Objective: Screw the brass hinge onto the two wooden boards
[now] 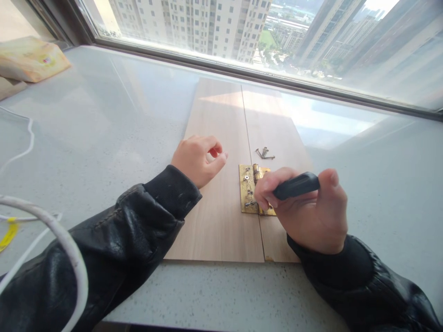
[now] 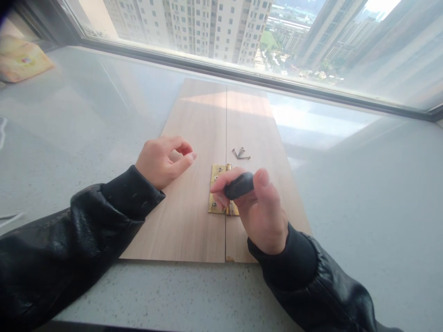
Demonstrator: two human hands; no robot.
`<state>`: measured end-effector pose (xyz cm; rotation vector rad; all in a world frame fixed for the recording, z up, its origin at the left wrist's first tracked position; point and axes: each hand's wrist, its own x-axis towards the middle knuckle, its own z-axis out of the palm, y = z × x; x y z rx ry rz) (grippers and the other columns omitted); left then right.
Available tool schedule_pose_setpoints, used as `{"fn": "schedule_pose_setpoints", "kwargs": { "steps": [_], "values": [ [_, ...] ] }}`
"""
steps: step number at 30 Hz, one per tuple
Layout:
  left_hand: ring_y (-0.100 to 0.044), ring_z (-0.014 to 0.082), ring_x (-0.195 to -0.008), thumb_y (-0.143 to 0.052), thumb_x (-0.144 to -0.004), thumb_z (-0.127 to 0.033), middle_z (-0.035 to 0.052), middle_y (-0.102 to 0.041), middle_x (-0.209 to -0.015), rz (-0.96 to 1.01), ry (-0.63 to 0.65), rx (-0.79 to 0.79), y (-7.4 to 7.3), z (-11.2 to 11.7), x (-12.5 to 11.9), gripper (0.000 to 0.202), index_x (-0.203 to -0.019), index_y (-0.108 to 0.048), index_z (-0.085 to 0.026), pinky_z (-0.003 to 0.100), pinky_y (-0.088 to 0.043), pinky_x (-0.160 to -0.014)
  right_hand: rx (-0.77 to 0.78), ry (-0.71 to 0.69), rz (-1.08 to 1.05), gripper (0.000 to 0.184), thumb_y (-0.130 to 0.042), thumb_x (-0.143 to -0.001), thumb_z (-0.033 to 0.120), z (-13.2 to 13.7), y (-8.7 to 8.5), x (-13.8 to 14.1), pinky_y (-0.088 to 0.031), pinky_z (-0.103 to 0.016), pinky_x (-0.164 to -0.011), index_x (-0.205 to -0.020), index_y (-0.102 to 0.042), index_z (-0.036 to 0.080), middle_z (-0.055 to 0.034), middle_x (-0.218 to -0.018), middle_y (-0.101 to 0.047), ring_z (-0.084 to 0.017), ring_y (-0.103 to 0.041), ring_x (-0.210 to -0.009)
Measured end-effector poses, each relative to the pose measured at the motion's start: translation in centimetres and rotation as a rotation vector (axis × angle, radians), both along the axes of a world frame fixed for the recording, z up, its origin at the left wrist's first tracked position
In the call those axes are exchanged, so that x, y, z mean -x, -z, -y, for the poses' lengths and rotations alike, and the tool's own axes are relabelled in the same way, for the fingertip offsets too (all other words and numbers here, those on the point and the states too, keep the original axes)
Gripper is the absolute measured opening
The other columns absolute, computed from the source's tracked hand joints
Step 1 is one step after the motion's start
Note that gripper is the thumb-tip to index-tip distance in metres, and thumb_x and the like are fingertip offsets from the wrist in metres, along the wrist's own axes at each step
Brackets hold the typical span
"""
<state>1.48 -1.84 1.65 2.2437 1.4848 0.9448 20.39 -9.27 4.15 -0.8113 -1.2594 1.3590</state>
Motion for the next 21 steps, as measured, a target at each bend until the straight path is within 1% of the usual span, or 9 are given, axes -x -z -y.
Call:
{"fn": "schedule_pose_setpoints", "kwargs": {
  "steps": [4,6,8,10,12,14,16,19,21],
  "values": [
    [-0.060,0.0204,-0.074,-0.054,-0.081,-0.035,0.0044,-0.070,-0.075,0.002,0.013,-0.008,-0.02,0.12,0.02,0.022,-0.074,-0.066,-0.017,0.037,-0.044,-0.073,-0.066,-0.027,0.036,0.056,-0.040,-0.089,0.065,0.19,0.12,-0.15,-0.040,-0.031,-0.054,-0.086,-0.072,0.019,-0.0011,-0.058,-0.054,-0.015,-0.051,-0.055],
    [-0.060,0.0197,-0.073,-0.054,-0.081,-0.034,0.0044,-0.070,-0.074,0.008,0.018,-0.015,-0.06,0.18,0.03,0.021,-0.074,-0.066,-0.017,0.036,-0.044,-0.072,-0.162,0.001,0.065,0.047,-0.041,-0.094,0.056,0.32,0.20,-0.21,-0.044,-0.033,-0.056,-0.099,-0.071,0.020,-0.0030,-0.068,-0.063,-0.016,-0.057,-0.060],
    [-0.060,0.0191,-0.072,-0.055,-0.081,-0.034,0.0041,-0.069,-0.074,0.017,0.023,-0.020,-0.08,0.21,0.03,0.021,-0.074,-0.066,-0.018,0.036,-0.045,-0.071,-0.301,0.073,0.082,0.033,-0.044,-0.097,0.042,0.36,0.31,-0.16,-0.050,-0.037,-0.061,-0.111,-0.067,0.022,-0.0048,-0.083,-0.070,-0.018,-0.063,-0.067],
    [-0.061,0.0189,-0.072,-0.055,-0.080,-0.033,0.0036,-0.069,-0.073,0.028,0.029,-0.023,-0.06,0.22,0.03,0.019,-0.076,-0.066,-0.018,0.035,-0.045,-0.070,-0.432,0.138,0.086,0.026,-0.048,-0.097,0.031,0.27,0.41,0.02,-0.053,-0.039,-0.061,-0.111,-0.068,0.023,-0.0045,-0.087,-0.071,-0.019,-0.066,-0.069],
    [-0.061,0.0186,-0.071,-0.056,-0.080,-0.033,0.0032,-0.069,-0.073,0.039,0.036,-0.029,-0.01,0.22,0.04,0.018,-0.077,-0.066,-0.018,0.035,-0.045,-0.070,-0.509,0.211,0.096,0.023,-0.050,-0.096,0.030,0.15,0.46,0.27,-0.053,-0.037,-0.057,-0.103,-0.070,0.022,-0.0031,-0.080,-0.070,-0.019,-0.065,-0.066],
    [-0.061,0.0181,-0.070,-0.057,-0.080,-0.032,0.0029,-0.070,-0.073,0.046,0.036,-0.033,0.03,0.23,0.05,0.017,-0.078,-0.066,-0.018,0.035,-0.045,-0.069,-0.517,0.277,0.126,0.027,-0.049,-0.096,0.036,0.14,0.43,0.46,-0.053,-0.037,-0.059,-0.098,-0.072,0.021,-0.0032,-0.076,-0.068,-0.019,-0.065,-0.067],
    [-0.061,0.0180,-0.070,-0.057,-0.080,-0.033,0.0028,-0.070,-0.073,0.048,0.033,-0.028,0.04,0.25,0.06,0.017,-0.077,-0.066,-0.019,0.034,-0.044,-0.068,-0.479,0.283,0.176,0.030,-0.048,-0.095,0.038,0.31,0.38,0.55,-0.055,-0.040,-0.066,-0.101,-0.072,0.021,-0.0046,-0.081,-0.071,-0.020,-0.067,-0.075],
    [-0.061,0.0180,-0.070,-0.056,-0.080,-0.033,0.0033,-0.070,-0.073,0.047,0.037,-0.019,0.01,0.32,0.08,0.018,-0.076,-0.066,-0.019,0.035,-0.044,-0.068,-0.471,0.344,0.243,0.027,-0.051,-0.092,0.030,0.74,0.41,0.61,-0.057,-0.044,-0.075,-0.107,-0.072,0.022,-0.0046,-0.091,-0.074,-0.023,-0.068,-0.084],
    [-0.060,0.0175,-0.069,-0.056,-0.080,-0.033,0.0034,-0.070,-0.073,0.047,0.039,-0.015,-0.02,0.37,0.10,0.018,-0.076,-0.065,-0.019,0.034,-0.043,-0.067,-0.566,0.436,0.286,0.023,-0.056,-0.090,0.026,0.92,0.51,0.63,-0.057,-0.044,-0.076,-0.107,-0.071,0.023,-0.0043,-0.092,-0.074,-0.022,-0.069,-0.085]
  ]
}}
